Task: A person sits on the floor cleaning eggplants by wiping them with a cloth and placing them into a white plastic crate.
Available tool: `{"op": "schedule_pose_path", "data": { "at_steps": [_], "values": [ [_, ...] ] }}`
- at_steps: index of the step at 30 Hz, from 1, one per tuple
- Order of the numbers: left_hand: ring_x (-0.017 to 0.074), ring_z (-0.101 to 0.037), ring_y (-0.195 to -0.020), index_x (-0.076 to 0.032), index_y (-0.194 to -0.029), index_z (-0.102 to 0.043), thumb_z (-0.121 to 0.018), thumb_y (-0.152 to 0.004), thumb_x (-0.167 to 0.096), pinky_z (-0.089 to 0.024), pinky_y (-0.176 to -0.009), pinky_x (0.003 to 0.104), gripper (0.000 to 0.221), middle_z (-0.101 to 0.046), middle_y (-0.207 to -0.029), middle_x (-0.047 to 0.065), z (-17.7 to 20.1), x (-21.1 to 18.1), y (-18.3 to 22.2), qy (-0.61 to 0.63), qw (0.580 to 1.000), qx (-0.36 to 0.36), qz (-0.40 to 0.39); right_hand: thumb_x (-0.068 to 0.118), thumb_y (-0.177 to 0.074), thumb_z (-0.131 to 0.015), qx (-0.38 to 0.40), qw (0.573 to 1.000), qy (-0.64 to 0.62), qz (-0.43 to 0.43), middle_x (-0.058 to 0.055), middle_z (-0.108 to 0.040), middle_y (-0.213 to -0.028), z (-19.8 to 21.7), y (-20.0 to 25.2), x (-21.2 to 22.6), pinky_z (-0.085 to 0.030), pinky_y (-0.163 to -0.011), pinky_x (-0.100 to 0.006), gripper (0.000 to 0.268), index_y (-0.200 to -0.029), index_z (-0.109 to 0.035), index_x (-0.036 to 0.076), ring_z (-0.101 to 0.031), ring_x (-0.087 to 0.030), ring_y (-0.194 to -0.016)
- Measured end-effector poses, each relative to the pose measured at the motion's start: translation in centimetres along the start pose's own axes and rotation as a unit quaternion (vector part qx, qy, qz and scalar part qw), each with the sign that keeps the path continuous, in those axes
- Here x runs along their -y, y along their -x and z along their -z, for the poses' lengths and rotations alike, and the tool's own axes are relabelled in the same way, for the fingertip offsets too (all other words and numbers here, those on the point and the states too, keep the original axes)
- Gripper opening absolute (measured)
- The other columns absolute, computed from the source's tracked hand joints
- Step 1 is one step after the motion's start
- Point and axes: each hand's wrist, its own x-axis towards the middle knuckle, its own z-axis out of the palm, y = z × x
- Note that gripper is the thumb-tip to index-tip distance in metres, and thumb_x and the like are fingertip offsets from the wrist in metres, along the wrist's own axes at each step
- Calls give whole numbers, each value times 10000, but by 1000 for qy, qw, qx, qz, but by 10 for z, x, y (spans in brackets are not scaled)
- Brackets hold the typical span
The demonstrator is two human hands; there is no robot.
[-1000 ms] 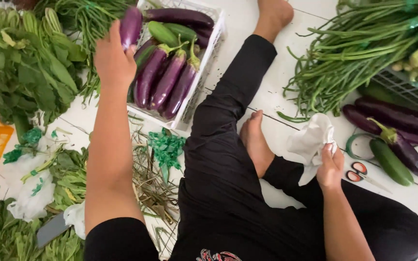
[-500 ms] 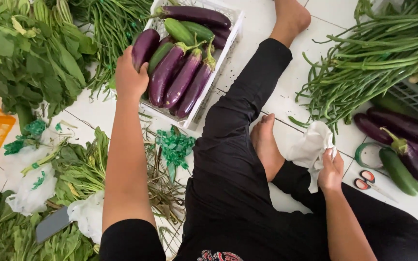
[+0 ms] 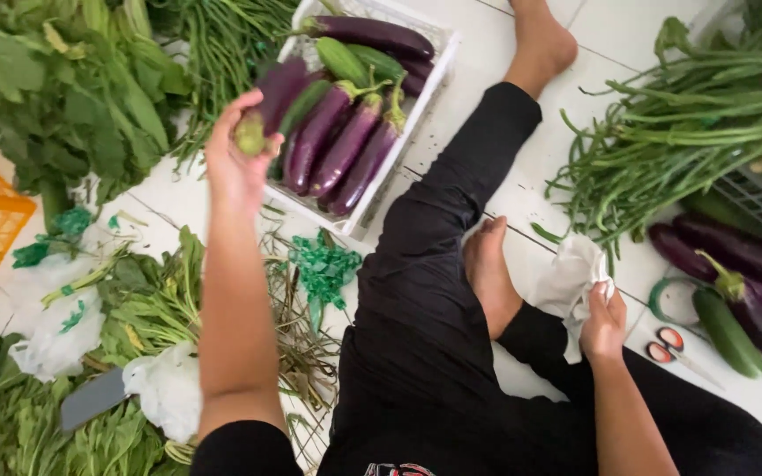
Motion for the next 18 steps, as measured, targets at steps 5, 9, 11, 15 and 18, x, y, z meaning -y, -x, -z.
{"op": "schedule_pose_path", "data": {
  "at_steps": [5,9,11,15,18],
  "values": [
    [209,-705,-860,-68,-1394,-533,-536,-959,-288,-668,-748,271,487,-543,-1254,117,1,62,12,-73,981,-27,-180,236,-1233,-367,24,997,-49,61,-160,-601,-1083,15,-23,-73,-464,-970,-472,359,-1293,-565,-58,-550,-239,-999],
    [256,-638,-811,-64,-1412,-543,-664,-830,93,-635,-722,331,615,-465,-1246,97,-11,66,16,-375,838,-25,-395,244,-1246,-347,20,997,-52,53,-164,-606,-1093,22,-26,-88,-466,-963,-480,381,-1317,-553,-68,-560,-247,-979],
    [274,-615,-898,-74,-1443,-529,-670,-783,65,-583,-787,364,689,-500,-1187,100,-19,55,11,-443,799,6,-406,235,-1244,-351,12,997,-50,63,-162,-600,-1082,15,-25,-74,-464,-967,-479,375,-1303,-558,-72,-550,-245,-974],
    [331,-433,-1158,-233,-1324,-645,-772,-698,-142,-407,-878,453,645,-418,-1340,70,-17,50,-17,-714,601,66,-352,235,-1234,-371,-4,996,-49,77,-152,-586,-1081,12,-24,-71,-457,-979,-463,360,-1286,-560,-67,-537,-228,-994],
    [422,-251,-1456,-178,-1250,-621,-683,-739,-12,-250,-1182,587,541,-326,-1610,43,-26,51,-26,-701,614,171,-319,266,-1169,-378,-11,1000,7,11,-58,-532,-931,-3,-1,-3,-385,-799,-295,351,-1085,-556,-25,-430,-161,-833]
  ]
}}
